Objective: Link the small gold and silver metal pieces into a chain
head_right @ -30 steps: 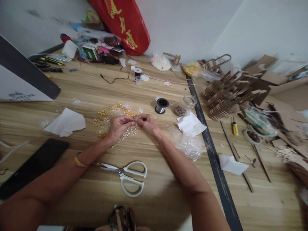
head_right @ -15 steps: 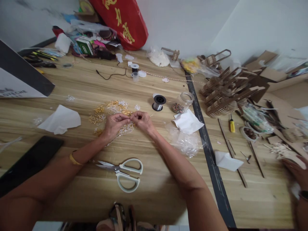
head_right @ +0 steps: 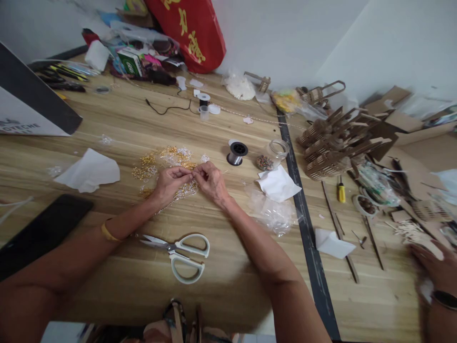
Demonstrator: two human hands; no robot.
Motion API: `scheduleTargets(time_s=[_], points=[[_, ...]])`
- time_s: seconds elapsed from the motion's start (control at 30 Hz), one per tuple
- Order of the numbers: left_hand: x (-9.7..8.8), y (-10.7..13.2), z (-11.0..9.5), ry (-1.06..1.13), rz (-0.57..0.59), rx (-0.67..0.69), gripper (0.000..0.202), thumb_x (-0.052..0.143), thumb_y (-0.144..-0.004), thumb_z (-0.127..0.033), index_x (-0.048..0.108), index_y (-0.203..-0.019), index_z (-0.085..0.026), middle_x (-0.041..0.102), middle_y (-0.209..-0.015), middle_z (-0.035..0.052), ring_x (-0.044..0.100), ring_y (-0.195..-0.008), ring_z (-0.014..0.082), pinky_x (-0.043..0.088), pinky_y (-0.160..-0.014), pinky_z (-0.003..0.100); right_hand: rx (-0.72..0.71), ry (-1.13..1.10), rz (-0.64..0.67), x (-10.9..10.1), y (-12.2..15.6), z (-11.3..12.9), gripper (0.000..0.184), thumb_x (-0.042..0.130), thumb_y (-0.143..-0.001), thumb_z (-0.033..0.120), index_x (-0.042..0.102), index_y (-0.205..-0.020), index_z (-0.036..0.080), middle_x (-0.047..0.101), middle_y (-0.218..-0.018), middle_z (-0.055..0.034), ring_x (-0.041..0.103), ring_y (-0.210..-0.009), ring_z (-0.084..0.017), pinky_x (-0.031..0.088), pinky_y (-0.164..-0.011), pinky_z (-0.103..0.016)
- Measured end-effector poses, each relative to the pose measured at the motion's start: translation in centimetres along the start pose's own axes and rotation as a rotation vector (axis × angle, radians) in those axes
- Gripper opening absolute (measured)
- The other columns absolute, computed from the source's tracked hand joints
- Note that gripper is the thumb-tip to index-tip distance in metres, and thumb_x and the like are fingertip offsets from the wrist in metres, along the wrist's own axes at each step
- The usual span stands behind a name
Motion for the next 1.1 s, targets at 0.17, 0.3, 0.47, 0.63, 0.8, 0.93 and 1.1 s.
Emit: scheduleTargets(time_s=[0.17,0.3,0.47,0.63,0.8,0.93,1.1], points=[[-0.1,-0.1,0.0,0.015,0.000,0.001,0.024,0.082,-0.057,-0.031,0.071,-0.071,-0.014,0.069,-0.066,0.0024,0.060,-0.063,0.0127,0.047,-0.062,0.024,0.010,-0.006,-0.021,-0.1,-0.1,-0.3,0.014,0.058,-0.083,0.028,0.061,-0.076,0.017,0.054,-0.074,-0.0016,0.048,-0.065,-0.012,0.040,-0.062,-0.027],[-0.1,-0.2,-0.1,0.046,-0.007,-0.026,0.025,0.083,-0.054,-0.030,0.069,-0.067,-0.014,0.068,-0.064,0.0017,0.059,-0.061,0.0124,0.047,-0.063,0.025,0.037,0.003,-0.021,-0.1,-0.1,-0.5,0.014,0.058,-0.083,0.030,0.061,-0.076,0.018,0.055,-0.074,-0.0017,0.048,-0.065,-0.013,0.040,-0.062,-0.027],[0.0,-0.3,-0.1,0.134,0.015,-0.063,0.024,0.082,-0.054,-0.027,0.067,-0.066,-0.013,0.066,-0.061,0.0008,0.058,-0.059,0.0110,0.046,-0.063,0.025,0.032,-0.005,-0.025,0.0,-0.1,-0.7,0.015,0.058,-0.082,0.030,0.061,-0.074,0.017,0.056,-0.074,-0.0018,0.048,-0.065,-0.012,0.039,-0.062,-0.027],[0.1,-0.3,-0.2,0.284,0.041,-0.128,0.027,0.083,-0.052,-0.021,0.065,-0.070,-0.014,0.067,-0.067,0.0001,0.060,-0.063,0.0110,0.048,-0.066,0.026,0.111,-0.069,-0.001,0.0,-0.1,-1.1,0.019,0.059,-0.081,0.035,0.060,-0.075,0.017,0.055,-0.072,-0.0009,0.046,-0.064,-0.012,0.039,-0.060,-0.026],[0.1,-0.4,-0.3,0.367,0.105,-0.151,0.023,0.082,-0.055,-0.018,0.066,-0.071,-0.015,0.067,-0.069,0.0001,0.061,-0.065,0.0101,0.048,-0.068,0.026,0.172,-0.118,0.029,0.1,-0.1,-1.2,0.021,0.059,-0.080,0.037,0.060,-0.075,0.016,0.054,-0.068,0.0001,0.046,-0.062,-0.011,0.038,-0.059,-0.025],[0.1,-0.5,-0.2,0.400,0.142,-0.170,0.021,0.082,-0.055,-0.017,0.069,-0.072,-0.015,0.069,-0.071,0.0012,0.061,-0.066,0.0101,0.048,-0.069,0.026,0.165,-0.121,0.020,0.1,-0.1,-1.1,0.021,0.060,-0.079,0.037,0.060,-0.075,0.016,0.054,-0.069,0.0001,0.045,-0.062,-0.011,0.038,-0.059,-0.025],[0.2,-0.6,-0.2,0.382,0.141,-0.184,0.021,0.082,-0.053,-0.019,0.073,-0.071,-0.015,0.072,-0.073,0.0043,0.061,-0.066,0.0117,0.049,-0.070,0.028,0.181,-0.137,0.031,0.0,-0.2,-1.3,0.019,0.059,-0.079,0.035,0.061,-0.075,0.016,0.056,-0.070,-0.0004,0.047,-0.061,-0.010,0.038,-0.058,-0.025]])
Point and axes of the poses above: each hand's wrist, its own y-axis away from the middle knuckle, its own x-axis out of the palm, z = x × y, the point moved 2 cm from there along -y, towards the middle knuckle
